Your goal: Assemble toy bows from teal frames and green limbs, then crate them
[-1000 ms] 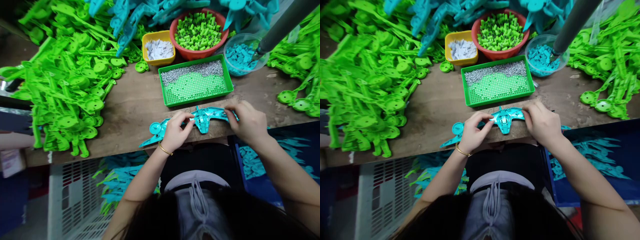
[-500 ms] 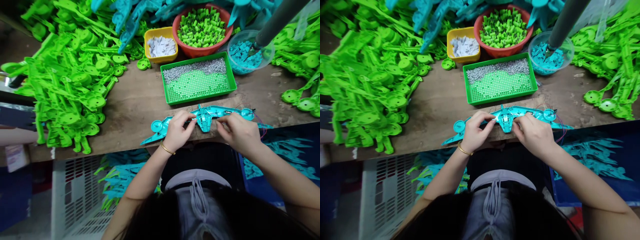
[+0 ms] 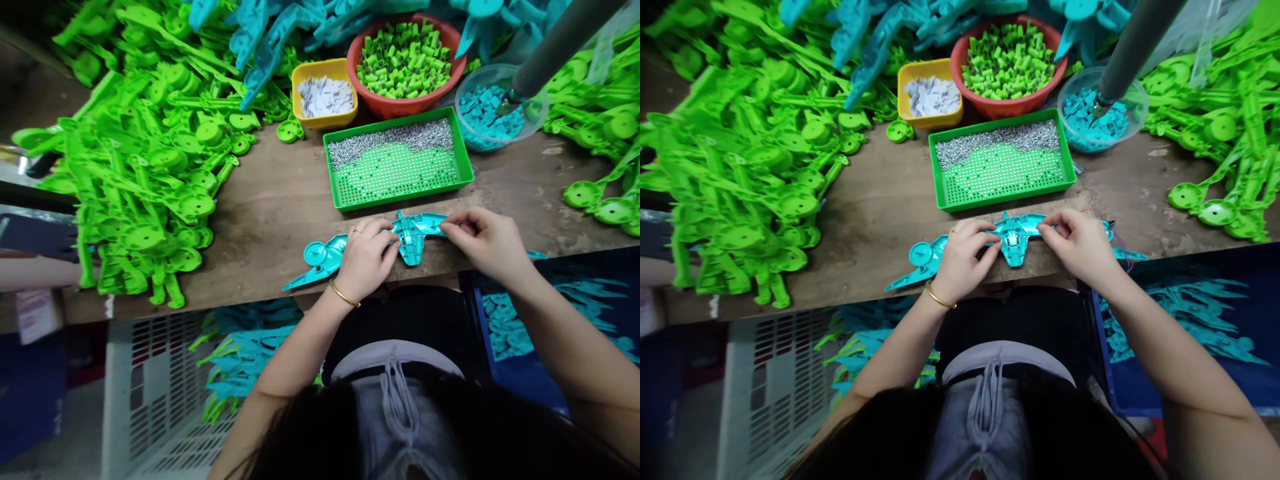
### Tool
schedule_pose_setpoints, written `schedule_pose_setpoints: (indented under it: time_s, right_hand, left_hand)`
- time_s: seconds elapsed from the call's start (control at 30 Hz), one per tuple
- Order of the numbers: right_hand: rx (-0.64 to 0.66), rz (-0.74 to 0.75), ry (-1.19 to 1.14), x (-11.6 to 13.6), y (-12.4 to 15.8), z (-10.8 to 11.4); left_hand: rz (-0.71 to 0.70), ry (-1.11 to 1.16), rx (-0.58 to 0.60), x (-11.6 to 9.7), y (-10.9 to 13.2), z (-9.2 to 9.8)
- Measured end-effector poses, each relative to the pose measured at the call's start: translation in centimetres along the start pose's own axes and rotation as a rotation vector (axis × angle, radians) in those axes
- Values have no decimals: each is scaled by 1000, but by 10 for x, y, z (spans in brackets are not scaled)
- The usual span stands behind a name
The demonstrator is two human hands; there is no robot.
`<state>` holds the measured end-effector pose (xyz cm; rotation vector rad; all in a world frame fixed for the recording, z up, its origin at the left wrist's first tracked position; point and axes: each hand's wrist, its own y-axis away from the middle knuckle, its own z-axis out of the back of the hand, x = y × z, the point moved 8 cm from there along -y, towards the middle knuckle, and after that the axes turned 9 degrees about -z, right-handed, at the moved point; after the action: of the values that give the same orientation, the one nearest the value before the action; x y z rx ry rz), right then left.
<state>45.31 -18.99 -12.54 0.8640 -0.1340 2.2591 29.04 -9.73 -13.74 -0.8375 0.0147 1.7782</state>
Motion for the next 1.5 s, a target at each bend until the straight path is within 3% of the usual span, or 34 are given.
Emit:
schedule_pose_setpoints:
  time_s: [0.17, 0.3, 0.5, 0.63, 0.83, 0.9, 1.0, 1.07, 1.23, 1.5]
  right_hand:
    - [-63, 82, 55, -6, -13, 2]
    - [6, -5, -83, -12, -16, -3]
    - [-118, 110, 55, 1, -15, 5]
    - [-30, 83, 10, 4, -16, -3]
    - [239, -126, -424, -4, -18, -20]
    - [188, -108, -374, -5, -19, -16]
    - [-11, 26, -71, -1, -19, -4]
    - [-63, 95, 84, 2, -17, -5]
    - [-31, 111, 148, 5, -15, -17]
    - [182, 66, -105, 11, -13, -29]
  left_hand:
    - [20, 27, 53, 5, 1, -8]
    - [29, 48, 58, 8, 3, -10]
    - [31, 52, 69, 7, 2, -10]
    - [24, 38, 67, 7, 2, -11]
    - [14, 25, 58, 7, 3, -11]
    - [17, 30, 63, 8, 4, -12]
    - [21, 37, 68, 9, 4, -12]
    - [16, 38, 71, 9, 4, -12]
    - [6, 40, 66, 8, 3, -11]
    - [6, 0, 62, 4, 3, -10]
